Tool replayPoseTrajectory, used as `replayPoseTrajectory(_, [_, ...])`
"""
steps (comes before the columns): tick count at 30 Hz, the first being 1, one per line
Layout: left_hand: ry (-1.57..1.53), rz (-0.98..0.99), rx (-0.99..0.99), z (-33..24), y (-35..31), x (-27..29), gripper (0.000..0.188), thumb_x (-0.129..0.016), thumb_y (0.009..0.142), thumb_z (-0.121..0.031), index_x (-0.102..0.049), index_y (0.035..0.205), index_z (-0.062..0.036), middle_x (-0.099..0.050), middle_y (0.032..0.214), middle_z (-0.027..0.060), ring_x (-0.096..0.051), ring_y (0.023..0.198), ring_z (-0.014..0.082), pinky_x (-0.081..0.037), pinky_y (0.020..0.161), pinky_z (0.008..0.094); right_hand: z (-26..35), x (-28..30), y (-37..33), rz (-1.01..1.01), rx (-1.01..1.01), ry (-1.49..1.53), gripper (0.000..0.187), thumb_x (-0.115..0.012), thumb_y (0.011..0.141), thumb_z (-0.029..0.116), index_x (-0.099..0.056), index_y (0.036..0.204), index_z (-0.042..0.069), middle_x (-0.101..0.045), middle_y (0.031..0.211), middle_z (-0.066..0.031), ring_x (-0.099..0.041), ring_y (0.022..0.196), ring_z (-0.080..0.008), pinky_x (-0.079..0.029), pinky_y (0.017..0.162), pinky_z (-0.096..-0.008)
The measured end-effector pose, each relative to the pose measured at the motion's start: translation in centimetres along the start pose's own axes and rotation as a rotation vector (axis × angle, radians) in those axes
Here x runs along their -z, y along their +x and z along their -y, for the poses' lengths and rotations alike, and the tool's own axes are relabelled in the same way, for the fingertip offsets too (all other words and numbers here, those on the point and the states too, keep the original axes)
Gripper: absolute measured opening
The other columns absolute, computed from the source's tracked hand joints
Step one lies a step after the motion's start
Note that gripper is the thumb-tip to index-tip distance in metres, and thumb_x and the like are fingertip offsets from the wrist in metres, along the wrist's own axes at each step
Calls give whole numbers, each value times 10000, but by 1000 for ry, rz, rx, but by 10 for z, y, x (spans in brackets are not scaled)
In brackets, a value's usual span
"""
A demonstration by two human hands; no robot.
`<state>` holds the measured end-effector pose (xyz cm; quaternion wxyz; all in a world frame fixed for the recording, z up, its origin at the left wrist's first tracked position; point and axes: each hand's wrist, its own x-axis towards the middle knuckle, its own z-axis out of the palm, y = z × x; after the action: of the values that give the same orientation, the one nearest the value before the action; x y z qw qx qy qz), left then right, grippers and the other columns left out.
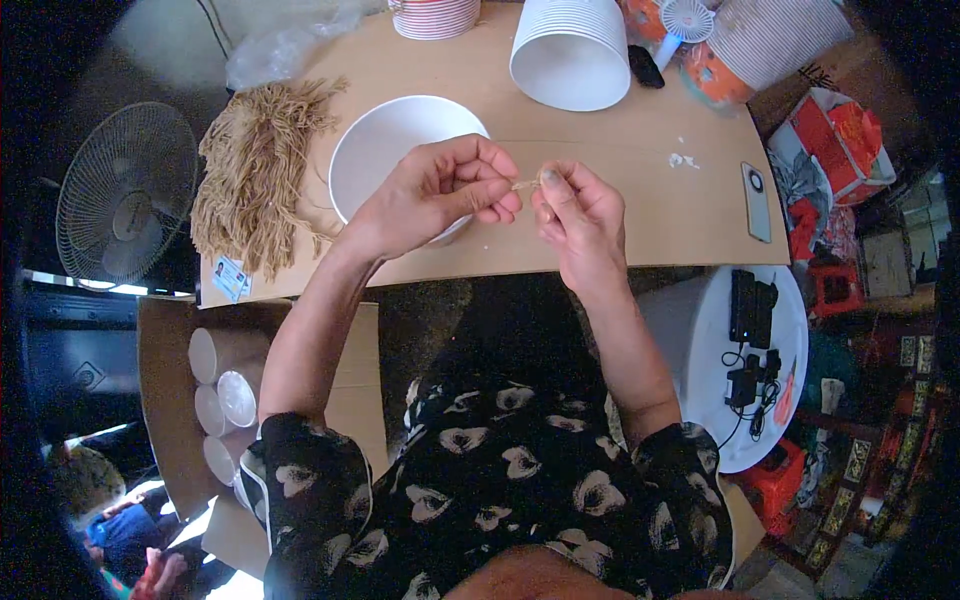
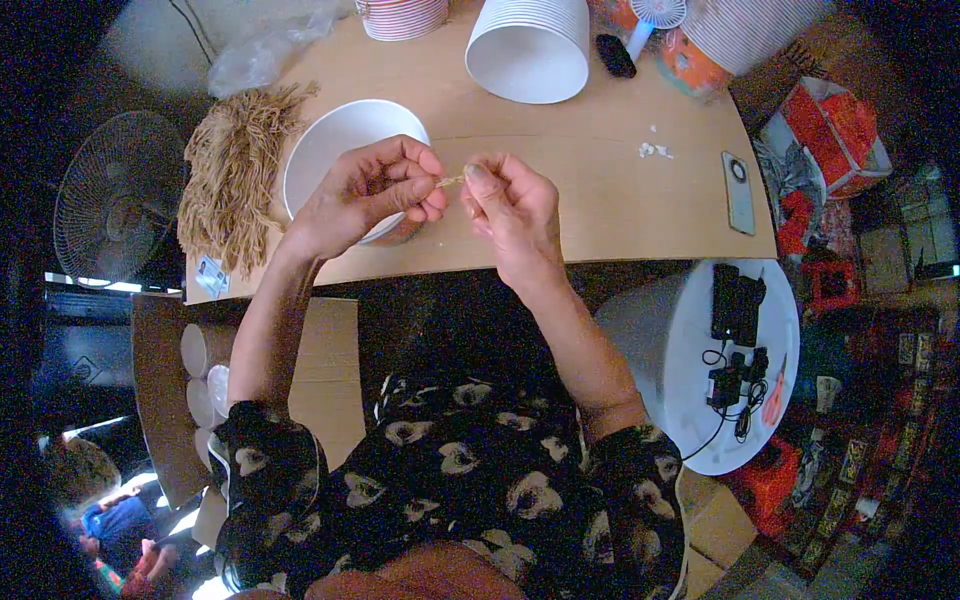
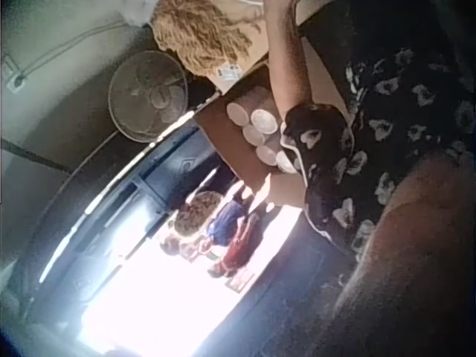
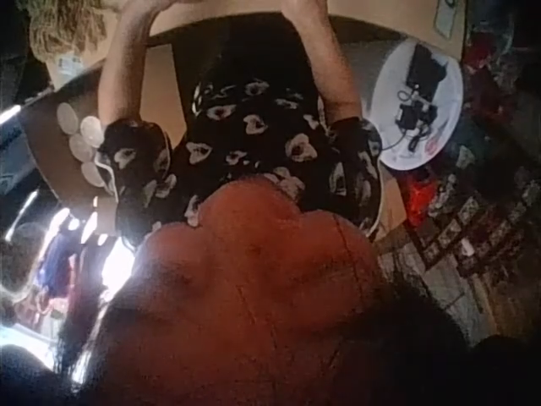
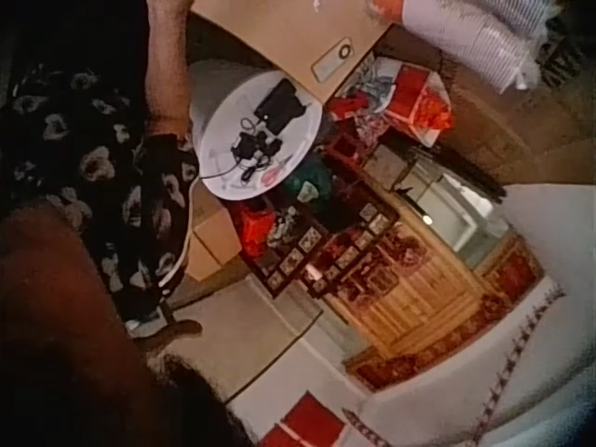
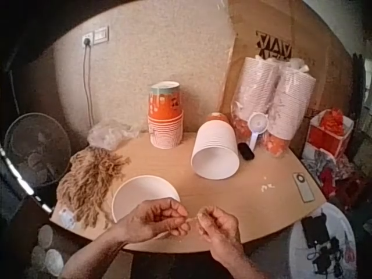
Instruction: Assembling paper buckets by threading and knotting cords through pre-drilled holes.
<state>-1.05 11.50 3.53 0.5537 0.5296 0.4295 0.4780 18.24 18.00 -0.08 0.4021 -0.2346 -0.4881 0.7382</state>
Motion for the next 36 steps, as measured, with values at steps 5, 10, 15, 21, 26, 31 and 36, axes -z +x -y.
replayPoseTrajectory(5, [42, 10, 67, -7, -4, 1, 193, -585, 994, -112, -576, 1156, -7, -671, 911, 59, -625, 815, 99, -501, 716, 211, 5, 2, 1, -148, 215, -339, 213, -595, 997, 227, -583, 989, 15, -548, 735, 16, -471, 630, -35, -383, 553, -192])
replayPoseTrajectory(10, [44, 13, 63, -7, -1, 0, 184, -582, 994, -110, -590, 1149, -9, -669, 904, 54, -613, 800, 87, -496, 710, 206, 23, 11, 3, -150, 270, -376, 226, -595, 997, 218, -606, 1019, -6, -570, 735, 4, -508, 663, -49, -411, 601, -196])
replayPoseTrajectory(15, [56, 7, 29, -9, -2, -3, 184, -585, 991, -97, -580, 1148, -1, -667, 901, 58, -610, 797, 87, -490, 690, 212, 36, 11, 4, 15, 82, -485, 276, -596, 994, 268, -643, 1101, 18, -565, 781, 12, -466, 651, -32, -350, 562, -176])
replayPoseTrajectory(21, [96, 0, 27, -9, 0, -5, 165, -592, 985, -83, -577, 1131, -6, -671, 892, 53, -612, 790, 87, -484, 672, 212, 26, 10, 0, 63, 225, -504, 278, -649, 958, 260, -667, 1052, 0, -631, 820, -4, -508, 674, -36, -398, 594, -192])
replayPoseTrajectory(26, [136, 18, -43, -4, -1, -3, 162, -599, 985, -100, -579, 1119, -12, -675, 894, 39, -607, 777, 73, -475, 650, 202, 24, 7, 3, 49, 133, -491, 275, -675, 936, 251, -673, 1023, -9, -644, 794, -23, -479, 611, -41, -379, 549, -190])
replayPoseTrajectory(31, [127, 15, -1, -7, 2, -8, 172, -612, 981, -121, -582, 1115, -17, -674, 889, 27, -588, 742, 48, -443, 569, 183, 17, 18, 5, 105, 7, -336, 149, -686, 909, 145, -676, 965, 8, -632, 756, -22, -482, 583, -47, -356, 517, -202])
replayPoseTrajectory(36, [184, -13, -12, -5, -1, -8, 165, -637, 967, -123, -609, 1090, -17, -666, 853, 7, -562, 668, 26, -408, 512, 178, 14, 13, 2, 44, 15, -195, 102, -679, 904, 104, -678, 944, 10, -630, 759, -30, -484, 580, -48, -350, 512, -200])
